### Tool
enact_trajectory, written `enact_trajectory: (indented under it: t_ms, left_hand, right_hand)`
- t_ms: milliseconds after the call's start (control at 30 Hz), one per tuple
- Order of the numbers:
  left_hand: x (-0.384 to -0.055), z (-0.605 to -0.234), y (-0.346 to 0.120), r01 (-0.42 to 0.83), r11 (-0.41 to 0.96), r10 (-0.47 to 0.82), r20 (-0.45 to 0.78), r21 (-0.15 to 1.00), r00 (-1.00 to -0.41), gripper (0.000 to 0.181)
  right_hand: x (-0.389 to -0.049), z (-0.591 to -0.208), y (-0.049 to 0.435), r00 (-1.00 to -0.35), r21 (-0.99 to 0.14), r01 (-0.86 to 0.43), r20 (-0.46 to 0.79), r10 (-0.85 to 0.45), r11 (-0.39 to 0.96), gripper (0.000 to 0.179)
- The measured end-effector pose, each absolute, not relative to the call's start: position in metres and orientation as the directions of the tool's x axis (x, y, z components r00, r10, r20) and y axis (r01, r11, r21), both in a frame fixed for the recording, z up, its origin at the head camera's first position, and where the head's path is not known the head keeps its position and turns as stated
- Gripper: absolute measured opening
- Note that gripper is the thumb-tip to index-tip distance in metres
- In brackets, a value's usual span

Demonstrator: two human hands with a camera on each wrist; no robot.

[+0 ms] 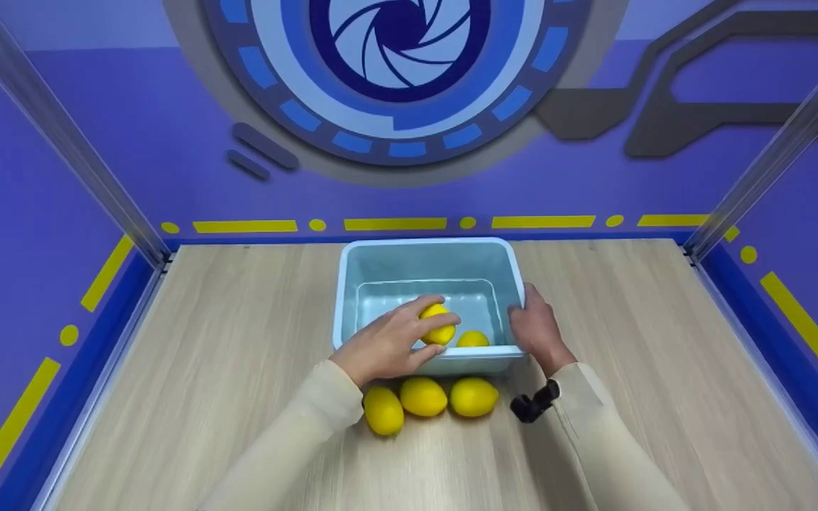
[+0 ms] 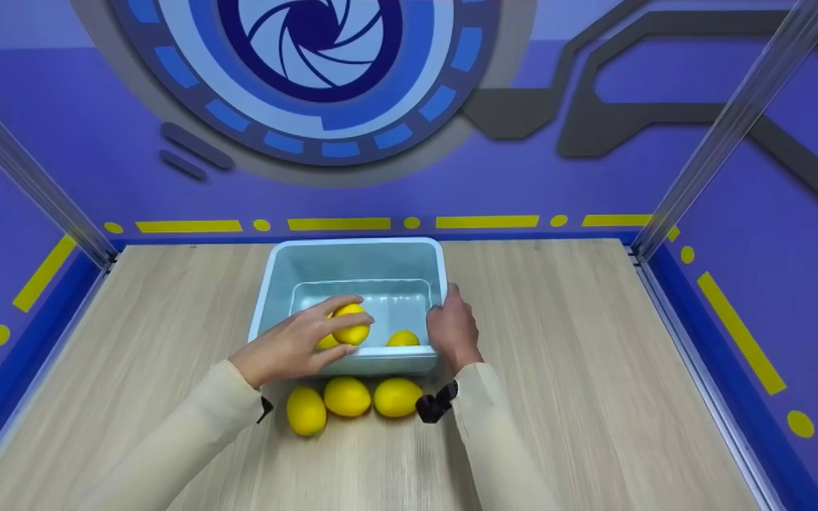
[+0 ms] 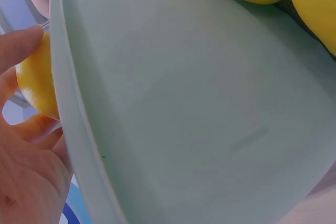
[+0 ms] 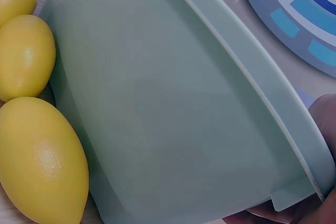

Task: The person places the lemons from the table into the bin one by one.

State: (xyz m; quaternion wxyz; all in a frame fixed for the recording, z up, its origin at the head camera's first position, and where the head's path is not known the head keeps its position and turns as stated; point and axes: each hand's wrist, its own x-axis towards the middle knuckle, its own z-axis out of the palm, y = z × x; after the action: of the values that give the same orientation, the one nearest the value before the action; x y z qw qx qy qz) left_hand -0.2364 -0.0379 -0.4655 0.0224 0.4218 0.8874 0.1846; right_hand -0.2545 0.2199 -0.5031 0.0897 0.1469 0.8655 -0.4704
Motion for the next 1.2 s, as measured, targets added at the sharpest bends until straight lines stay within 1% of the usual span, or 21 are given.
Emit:
enact_trajectory:
  t_ms: [333, 567, 833, 1200]
  left_hand:
    - [-0.238, -0.469, -0.038, 0.713, 0.581, 0.745, 0.097, 0.393, -0.660, 0.044]
    - [-0.239, -0.471, -0.038, 0.699, 0.580, 0.738, 0.092, 0.419, -0.668, 0.048]
    - [-0.240, -0.474, -0.040, 0.675, 0.587, 0.731, 0.065, 0.447, -0.679, 0.057]
    - [-0.241, -0.477, -0.038, 0.648, 0.613, 0.721, 0.016, 0.452, -0.692, 0.058]
  right_hand:
    - [-0.255, -0.504, 0.220, -0.933, -0.782, 0.359, -0.312, 0.179, 0.509, 0.049]
    - [-0.256, -0.507, 0.221, -0.953, -0.782, 0.304, -0.245, 0.179, 0.544, 0.050]
    - [-0.256, -0.505, 0.221, -0.949, -0.779, 0.316, -0.268, 0.168, 0.541, 0.050]
    - [-0.256, -0.504, 0.220, -0.941, -0.781, 0.338, -0.292, 0.170, 0.525, 0.051]
